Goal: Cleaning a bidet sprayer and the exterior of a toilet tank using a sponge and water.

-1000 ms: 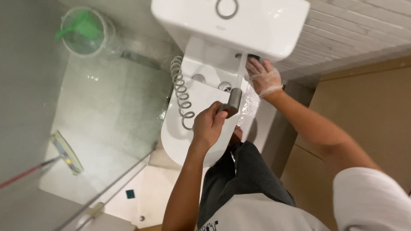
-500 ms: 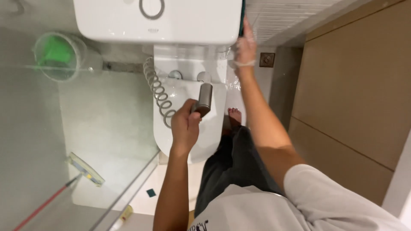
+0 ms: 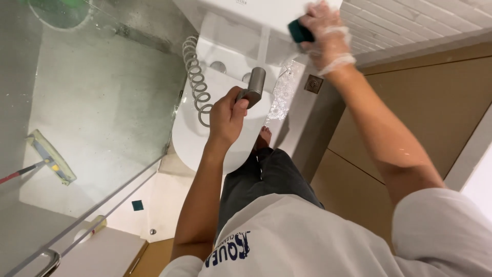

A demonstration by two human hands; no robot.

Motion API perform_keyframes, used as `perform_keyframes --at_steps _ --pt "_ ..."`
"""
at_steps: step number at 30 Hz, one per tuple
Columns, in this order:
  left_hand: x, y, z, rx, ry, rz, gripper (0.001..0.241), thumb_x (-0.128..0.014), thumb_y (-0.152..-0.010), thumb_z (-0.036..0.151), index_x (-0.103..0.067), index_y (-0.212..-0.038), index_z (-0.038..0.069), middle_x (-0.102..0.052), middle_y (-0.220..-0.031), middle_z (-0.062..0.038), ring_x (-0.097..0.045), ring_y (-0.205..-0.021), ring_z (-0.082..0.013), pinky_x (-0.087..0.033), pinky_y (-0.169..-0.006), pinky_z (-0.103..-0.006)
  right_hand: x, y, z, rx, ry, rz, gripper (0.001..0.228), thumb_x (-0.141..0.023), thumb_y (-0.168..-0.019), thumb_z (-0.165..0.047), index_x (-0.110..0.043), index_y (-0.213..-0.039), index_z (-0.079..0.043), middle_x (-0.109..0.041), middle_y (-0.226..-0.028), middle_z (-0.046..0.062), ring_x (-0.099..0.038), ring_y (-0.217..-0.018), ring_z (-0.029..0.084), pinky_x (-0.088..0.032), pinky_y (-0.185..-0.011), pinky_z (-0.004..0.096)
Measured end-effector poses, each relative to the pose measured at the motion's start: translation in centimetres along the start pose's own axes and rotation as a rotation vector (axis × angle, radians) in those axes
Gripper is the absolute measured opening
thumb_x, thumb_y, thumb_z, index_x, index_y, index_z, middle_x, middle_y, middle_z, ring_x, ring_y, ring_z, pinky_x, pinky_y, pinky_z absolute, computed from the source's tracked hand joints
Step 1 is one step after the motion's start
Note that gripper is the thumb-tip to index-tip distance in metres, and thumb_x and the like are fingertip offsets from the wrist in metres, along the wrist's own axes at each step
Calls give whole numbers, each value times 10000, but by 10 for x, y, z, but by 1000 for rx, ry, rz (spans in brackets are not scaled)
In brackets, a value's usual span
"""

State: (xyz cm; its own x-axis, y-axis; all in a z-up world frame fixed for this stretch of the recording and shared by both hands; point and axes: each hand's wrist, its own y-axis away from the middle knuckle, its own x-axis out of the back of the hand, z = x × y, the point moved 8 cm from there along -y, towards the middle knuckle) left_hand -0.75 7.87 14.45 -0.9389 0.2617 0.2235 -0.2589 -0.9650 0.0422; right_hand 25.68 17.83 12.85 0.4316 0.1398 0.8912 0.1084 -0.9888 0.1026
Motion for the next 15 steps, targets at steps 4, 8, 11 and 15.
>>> perform_keyframes --at_steps 4,8,11,15 --pt "-21 -1 -5 73 -93 -21 483 -516 -1013 550 -667 -1037 92 -643 -695 -47 -647 -632 -215 -473 -585 -353 -13 -12 -6 125 142 78 585 -738 -937 -89 -587 -1502 -101 -480 -1607 110 -338 -1527 300 -120 -1282 475" --pt "-19 -9 2 0 -186 -51 436 -566 -1015 506 -646 -1026 78 -652 -715 -94 -648 -672 -294 -477 -612 -391 -21 2 43 146 223 127 569 -730 -932 -91 -601 -1486 -114 -494 -1585 138 -315 -1515 323 -59 -1208 540" --pt "-17 -5 -7 10 -146 -29 448 -557 -999 523 -648 -1030 86 -650 -705 -87 -656 -653 -287 -479 -598 -394 -36 -6 44 71 236 159 581 -680 -937 -69 -607 -1502 -179 -485 -1628 96 -287 -1548 287 -27 -1234 551" --pt "-30 -12 1 -8 -183 -72 466 -553 -1021 532 -631 -991 74 -638 -704 -93 -640 -679 -315 -463 -606 -410 -6 -22 12 -11 215 66 536 -630 -1030 -96 -552 -1552 -186 -473 -1635 64 -287 -1561 253 -44 -1273 547"
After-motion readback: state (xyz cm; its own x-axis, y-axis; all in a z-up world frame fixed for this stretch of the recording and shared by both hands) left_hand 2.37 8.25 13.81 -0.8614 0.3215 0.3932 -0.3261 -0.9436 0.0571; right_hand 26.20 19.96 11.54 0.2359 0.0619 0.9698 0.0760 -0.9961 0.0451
